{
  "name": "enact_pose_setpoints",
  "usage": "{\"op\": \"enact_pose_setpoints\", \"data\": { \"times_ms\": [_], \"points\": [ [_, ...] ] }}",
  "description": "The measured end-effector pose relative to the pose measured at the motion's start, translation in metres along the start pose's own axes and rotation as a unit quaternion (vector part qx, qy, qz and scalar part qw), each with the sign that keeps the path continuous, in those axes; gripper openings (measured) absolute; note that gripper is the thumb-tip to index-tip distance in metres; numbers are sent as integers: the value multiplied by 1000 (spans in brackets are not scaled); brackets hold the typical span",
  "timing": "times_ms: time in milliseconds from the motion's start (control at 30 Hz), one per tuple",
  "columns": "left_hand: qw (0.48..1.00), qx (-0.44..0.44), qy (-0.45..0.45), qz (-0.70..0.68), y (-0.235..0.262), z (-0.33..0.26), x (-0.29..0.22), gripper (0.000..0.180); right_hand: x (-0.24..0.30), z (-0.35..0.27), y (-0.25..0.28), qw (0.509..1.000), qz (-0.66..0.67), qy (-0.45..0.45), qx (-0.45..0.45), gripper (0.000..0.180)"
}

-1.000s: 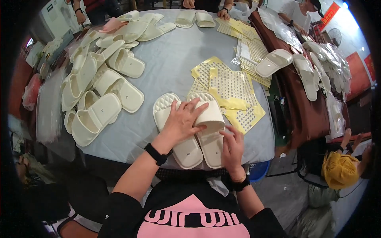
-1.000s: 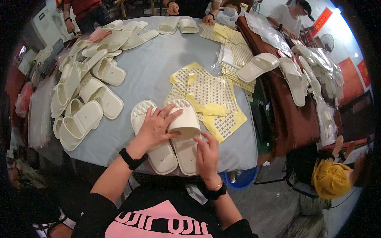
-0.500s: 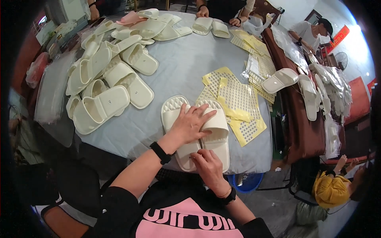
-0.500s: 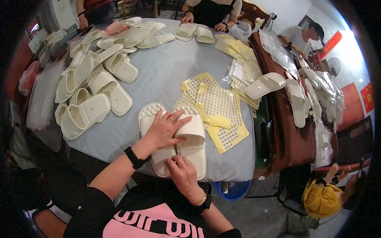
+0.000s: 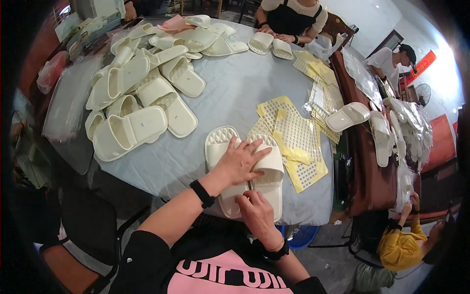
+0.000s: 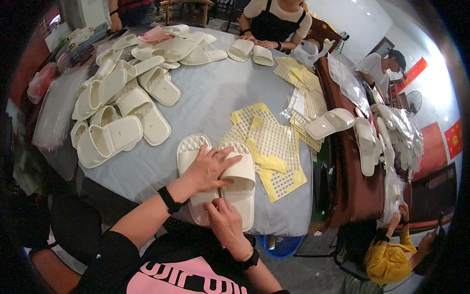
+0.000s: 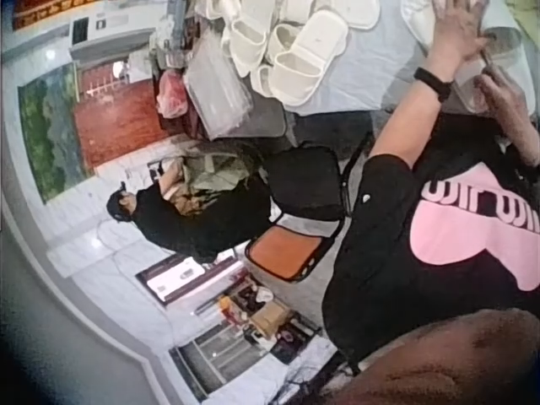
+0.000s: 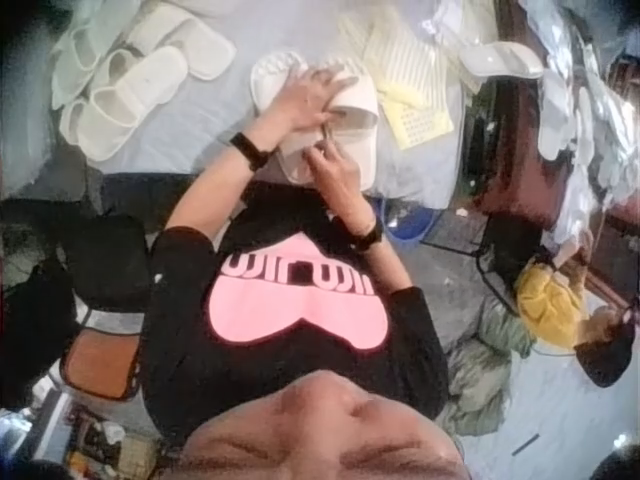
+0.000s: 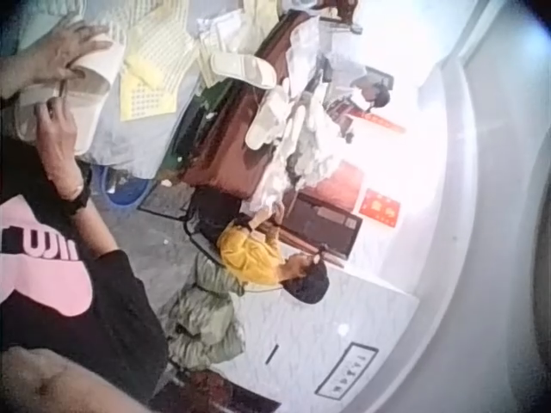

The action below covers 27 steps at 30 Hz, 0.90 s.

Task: The recorder is sitting at a large communal work table, peeling adhesive labels from sheets and applying them to the footbeds of white slide-style sandals as part of a manufacturing assembly line.

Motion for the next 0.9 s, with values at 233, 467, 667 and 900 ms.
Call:
{"op": "enact_pose_setpoints", "data": {
  "times_ms": [233, 467, 667, 900],
  "points": [
    [1000, -2, -2, -8, -3, 0, 1, 78, 0, 5, 2, 1000, 18, -12, 17, 24],
    [1000, -12, -2, -14, -1, 0, 0, 78, -3, 3, 0, 999, 5, -21, 27, 22],
    [1000, -14, -1, -11, -1, -1, 0, 79, 0, 6, 2, 1000, 19, -11, 15, 20],
    [1000, -15, -8, -13, 1, -1, 0, 80, -7, 3, -5, 999, 6, -19, 28, 18]
  ]
}}
Point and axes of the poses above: each hand's wrist, its own z-axis towards the middle knuckle, its own y-axis out of the back of the hand, x = y × z, the point moved 8 cm from there along z, towards the middle knuckle, and after that the axes turned 14 degrees about z, right-handed, at the moved point
